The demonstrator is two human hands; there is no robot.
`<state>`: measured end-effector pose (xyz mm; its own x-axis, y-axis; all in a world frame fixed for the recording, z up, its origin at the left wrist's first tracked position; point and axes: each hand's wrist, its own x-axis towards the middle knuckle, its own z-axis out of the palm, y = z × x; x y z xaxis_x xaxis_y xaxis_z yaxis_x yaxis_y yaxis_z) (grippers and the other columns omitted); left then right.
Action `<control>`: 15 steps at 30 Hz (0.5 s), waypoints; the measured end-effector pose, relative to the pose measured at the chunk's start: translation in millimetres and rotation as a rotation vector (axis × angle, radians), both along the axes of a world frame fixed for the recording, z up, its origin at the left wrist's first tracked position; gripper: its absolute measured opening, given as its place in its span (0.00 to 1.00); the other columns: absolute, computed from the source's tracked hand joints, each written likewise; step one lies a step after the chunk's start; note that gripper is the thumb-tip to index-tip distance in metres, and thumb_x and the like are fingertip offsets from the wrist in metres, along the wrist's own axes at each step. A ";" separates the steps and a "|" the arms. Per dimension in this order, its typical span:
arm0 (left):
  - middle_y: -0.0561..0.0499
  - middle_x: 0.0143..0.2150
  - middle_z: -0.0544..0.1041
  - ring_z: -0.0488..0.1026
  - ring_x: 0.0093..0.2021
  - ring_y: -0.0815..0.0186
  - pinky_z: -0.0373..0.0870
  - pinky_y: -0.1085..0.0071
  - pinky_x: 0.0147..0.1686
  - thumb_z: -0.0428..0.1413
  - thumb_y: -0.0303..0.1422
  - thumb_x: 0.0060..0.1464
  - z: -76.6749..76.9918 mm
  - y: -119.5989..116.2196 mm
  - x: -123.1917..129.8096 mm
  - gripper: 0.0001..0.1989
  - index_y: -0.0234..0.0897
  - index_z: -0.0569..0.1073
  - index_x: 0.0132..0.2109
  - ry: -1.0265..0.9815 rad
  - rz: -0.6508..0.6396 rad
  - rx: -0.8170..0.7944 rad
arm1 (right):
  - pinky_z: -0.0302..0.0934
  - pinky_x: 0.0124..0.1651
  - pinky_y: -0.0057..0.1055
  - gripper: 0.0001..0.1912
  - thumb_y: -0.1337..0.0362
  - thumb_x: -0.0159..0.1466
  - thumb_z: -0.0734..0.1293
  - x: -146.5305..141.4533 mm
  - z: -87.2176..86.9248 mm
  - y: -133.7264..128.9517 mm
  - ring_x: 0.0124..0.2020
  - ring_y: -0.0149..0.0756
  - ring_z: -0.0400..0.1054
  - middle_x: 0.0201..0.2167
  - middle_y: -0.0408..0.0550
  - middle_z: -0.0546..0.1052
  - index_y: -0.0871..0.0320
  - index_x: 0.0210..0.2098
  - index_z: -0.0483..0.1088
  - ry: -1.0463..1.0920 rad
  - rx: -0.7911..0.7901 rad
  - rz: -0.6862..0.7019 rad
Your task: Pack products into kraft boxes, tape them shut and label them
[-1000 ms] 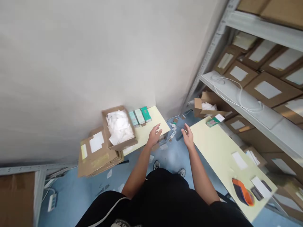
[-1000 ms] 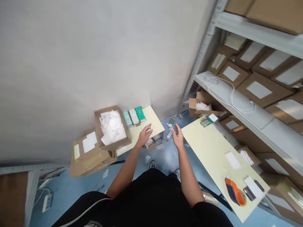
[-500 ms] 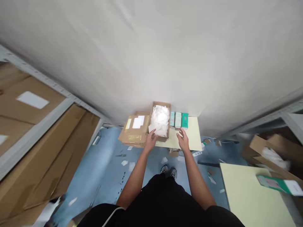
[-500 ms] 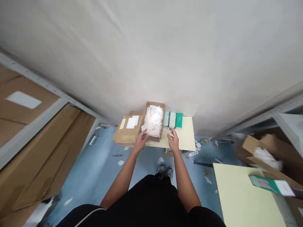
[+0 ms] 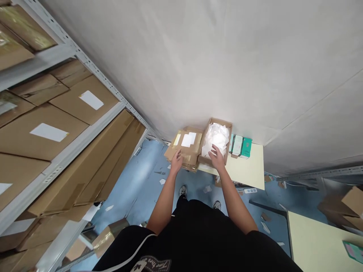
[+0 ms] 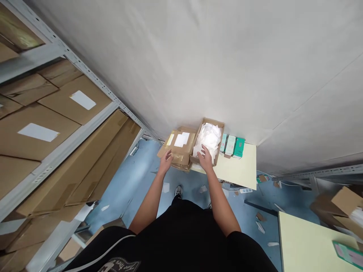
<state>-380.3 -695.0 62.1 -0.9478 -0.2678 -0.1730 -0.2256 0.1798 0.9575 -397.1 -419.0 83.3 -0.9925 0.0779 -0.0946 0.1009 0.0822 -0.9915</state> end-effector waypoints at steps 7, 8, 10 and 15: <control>0.37 0.69 0.71 0.69 0.69 0.50 0.67 0.57 0.64 0.63 0.33 0.59 -53.5 -79.0 -47.5 0.32 0.37 0.69 0.69 -0.194 -0.055 0.060 | 0.70 0.61 0.50 0.36 0.50 0.66 0.68 -11.1 -14.7 -82.5 0.62 0.52 0.71 0.68 0.58 0.70 0.52 0.71 0.65 0.009 0.153 -0.013; 0.36 0.69 0.71 0.68 0.69 0.50 0.67 0.58 0.65 0.63 0.33 0.58 -61.5 -89.3 -54.4 0.33 0.37 0.68 0.70 -0.216 -0.069 0.065 | 0.70 0.61 0.50 0.35 0.51 0.66 0.68 -13.0 -21.3 -96.4 0.62 0.51 0.72 0.67 0.57 0.71 0.53 0.70 0.65 0.001 0.189 -0.007; 0.36 0.67 0.73 0.69 0.69 0.51 0.66 0.59 0.65 0.63 0.31 0.57 -77.0 -107.5 -66.6 0.35 0.36 0.67 0.70 -0.280 -0.093 0.020 | 0.69 0.62 0.49 0.34 0.53 0.66 0.67 -18.6 -37.5 -122.6 0.61 0.50 0.73 0.66 0.56 0.73 0.53 0.70 0.66 -0.037 0.274 0.016; 0.37 0.53 0.81 0.76 0.59 0.48 0.68 0.59 0.58 0.64 0.29 0.49 -107.5 -136.9 -80.1 0.33 0.32 0.72 0.63 -0.431 -0.152 -0.122 | 0.62 0.69 0.50 0.32 0.61 0.64 0.66 -32.1 -83.4 -164.7 0.65 0.51 0.69 0.66 0.57 0.72 0.56 0.68 0.68 -0.219 0.578 0.093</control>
<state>-460.4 -831.9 -45.3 -0.8269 -0.1741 -0.5348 -0.5597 0.3475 0.7523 -429.2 -583.6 -0.1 -0.9598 0.0918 -0.2652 0.2639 0.6171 -0.7413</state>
